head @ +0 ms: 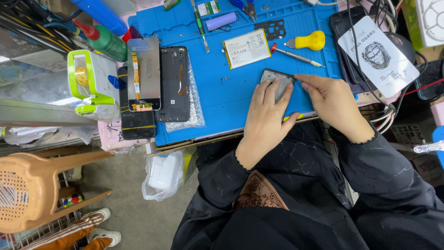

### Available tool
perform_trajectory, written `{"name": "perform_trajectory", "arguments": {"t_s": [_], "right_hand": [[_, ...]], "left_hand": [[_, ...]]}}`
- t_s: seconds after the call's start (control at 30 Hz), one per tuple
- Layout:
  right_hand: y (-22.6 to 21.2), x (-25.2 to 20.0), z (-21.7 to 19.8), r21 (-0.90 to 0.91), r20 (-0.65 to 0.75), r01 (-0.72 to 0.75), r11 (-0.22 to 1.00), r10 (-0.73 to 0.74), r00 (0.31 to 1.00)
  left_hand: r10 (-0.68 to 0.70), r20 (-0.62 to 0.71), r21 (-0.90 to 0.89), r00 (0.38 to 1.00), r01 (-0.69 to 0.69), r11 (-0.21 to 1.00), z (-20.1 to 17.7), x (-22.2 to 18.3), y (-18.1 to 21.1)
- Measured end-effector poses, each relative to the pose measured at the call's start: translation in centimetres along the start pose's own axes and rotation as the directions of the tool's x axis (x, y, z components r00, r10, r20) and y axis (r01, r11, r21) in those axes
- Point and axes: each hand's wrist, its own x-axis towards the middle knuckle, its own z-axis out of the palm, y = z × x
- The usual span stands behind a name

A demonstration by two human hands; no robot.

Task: The person uses a screwdriver to remove screws from a mobile phone chassis and handles various internal phone parts on a blue mat.

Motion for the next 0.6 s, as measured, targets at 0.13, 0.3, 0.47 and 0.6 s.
{"name": "perform_trajectory", "arguments": {"t_s": [0.13,0.3,0.47,0.6], "right_hand": [[-0.2,-0.3,0.4,-0.024,-0.036,-0.005,1.0,0.004,0.999],[-0.1,0.0,0.7,-0.062,-0.039,0.016,0.998,-0.018,0.999],[0.4,0.7,-0.3,-0.099,0.025,0.067,0.993,-0.064,0.998],[0.0,0.7,-0.8,-0.094,0.044,0.061,0.994,-0.057,0.997]], "left_hand": [[0.004,0.006,0.035,1.0,-0.004,0.999,0.2,-0.1,0.0],[0.014,0.016,0.065,1.0,-0.015,0.998,0.1,-0.1,0.1],[-0.001,0.022,0.064,1.0,-0.001,0.998,0.0,-0.1,0.4],[0.0,0.021,0.065,1.0,-0.002,0.998,-0.1,0.0,0.3]]}}
